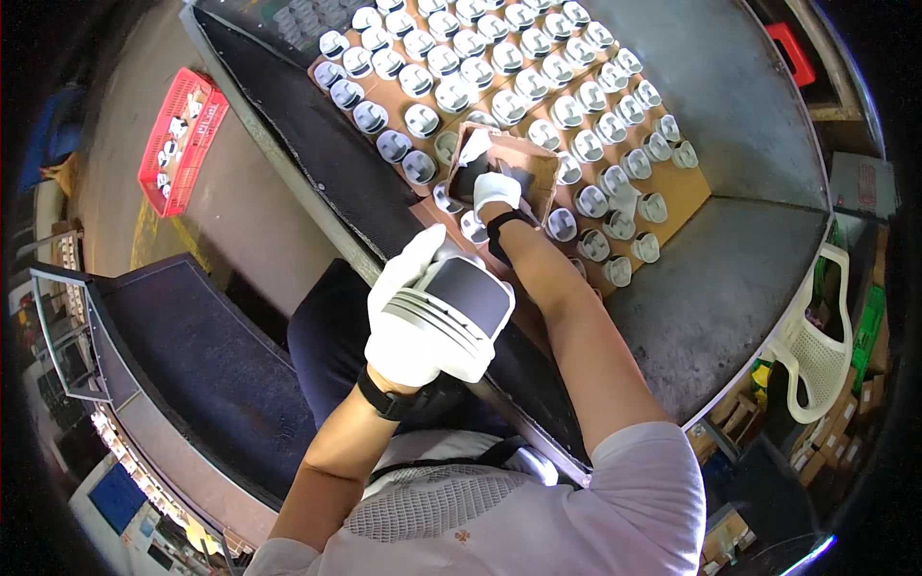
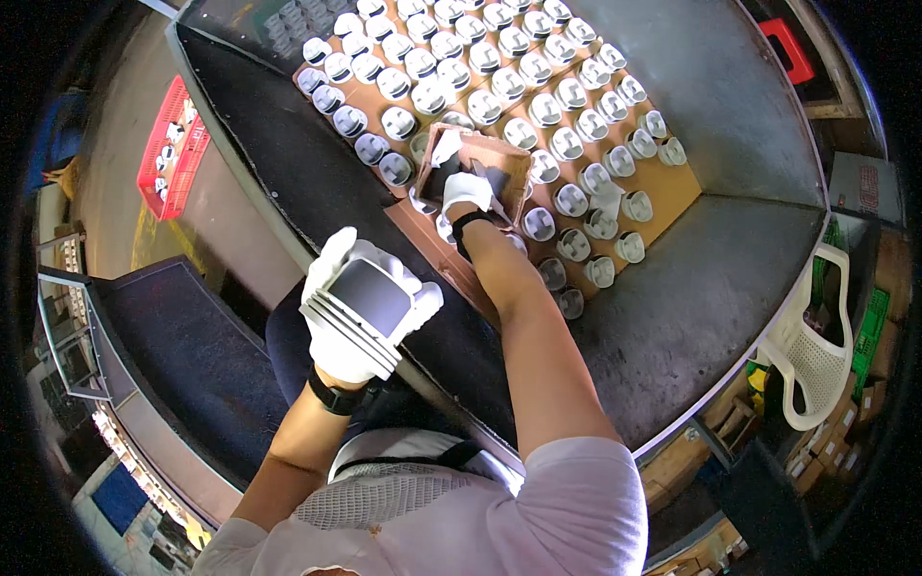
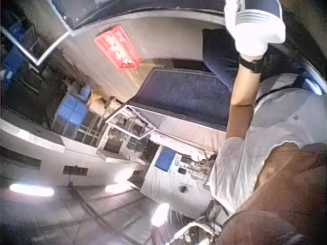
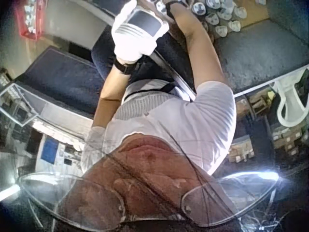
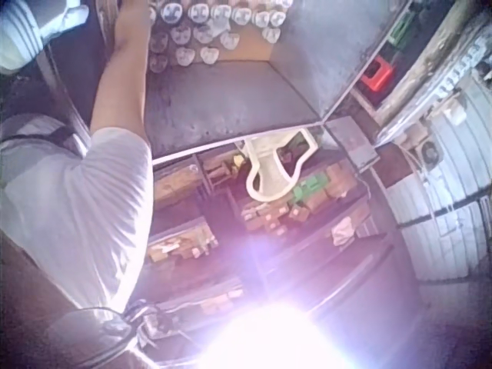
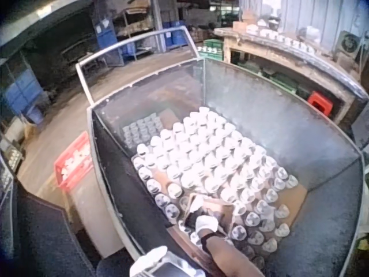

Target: The recorder is inspecting metal cylindrical components in a large bin and marking them with a marker.

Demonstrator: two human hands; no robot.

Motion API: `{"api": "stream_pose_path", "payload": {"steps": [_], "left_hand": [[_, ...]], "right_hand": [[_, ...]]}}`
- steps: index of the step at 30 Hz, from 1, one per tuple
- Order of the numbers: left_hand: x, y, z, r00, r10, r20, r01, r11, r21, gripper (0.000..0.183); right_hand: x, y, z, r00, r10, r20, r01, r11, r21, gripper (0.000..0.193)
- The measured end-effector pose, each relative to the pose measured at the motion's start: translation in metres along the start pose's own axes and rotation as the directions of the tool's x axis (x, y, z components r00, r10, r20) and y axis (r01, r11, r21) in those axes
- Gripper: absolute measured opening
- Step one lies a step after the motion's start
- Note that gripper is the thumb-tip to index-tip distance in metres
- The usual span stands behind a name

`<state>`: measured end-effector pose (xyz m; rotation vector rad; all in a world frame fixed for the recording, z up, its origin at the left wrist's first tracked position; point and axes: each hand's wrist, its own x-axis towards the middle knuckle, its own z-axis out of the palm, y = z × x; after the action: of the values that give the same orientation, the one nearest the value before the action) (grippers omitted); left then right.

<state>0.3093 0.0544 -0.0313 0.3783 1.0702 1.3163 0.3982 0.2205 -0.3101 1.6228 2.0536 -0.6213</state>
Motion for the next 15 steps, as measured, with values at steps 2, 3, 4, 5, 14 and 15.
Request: {"api": "stream_pose_path", "payload": {"steps": [2,3,4,5,14,15], "left_hand": [[0.0,-0.003,0.0,1.0,0.013,0.003,-0.013,1.0,0.015,0.034],[0.001,-0.002,-0.002,1.0,0.023,-0.004,-0.023,1.0,0.015,0.034],[0.0,-0.003,-0.002,1.0,0.023,-0.013,-0.023,1.0,-0.006,0.033],[0.0,-0.004,-0.002,0.999,0.03,-0.028,-0.031,0.999,-0.011,0.036],[0.009,0.01,0.015,0.969,0.216,0.118,-0.231,0.963,0.14,0.051],[0.013,0.009,0.016,0.989,0.118,0.089,-0.11,0.99,-0.092,0.053]], "right_hand": [[0.011,-0.002,0.01,0.997,0.078,0.007,-0.078,0.997,0.022,0.02],[0.011,-0.007,0.007,0.994,0.107,0.011,-0.108,0.994,0.028,0.02],[0.007,-0.007,0.005,0.998,0.068,0.01,-0.068,0.997,0.022,0.02],[0.004,-0.008,0.004,0.999,0.04,0.004,-0.04,0.999,0.005,0.02],[0.032,0.002,0.038,0.99,0.114,-0.081,-0.099,0.982,0.162,0.027],[0.027,0.008,0.036,0.989,0.116,-0.089,-0.099,0.98,0.174,0.027]]}}
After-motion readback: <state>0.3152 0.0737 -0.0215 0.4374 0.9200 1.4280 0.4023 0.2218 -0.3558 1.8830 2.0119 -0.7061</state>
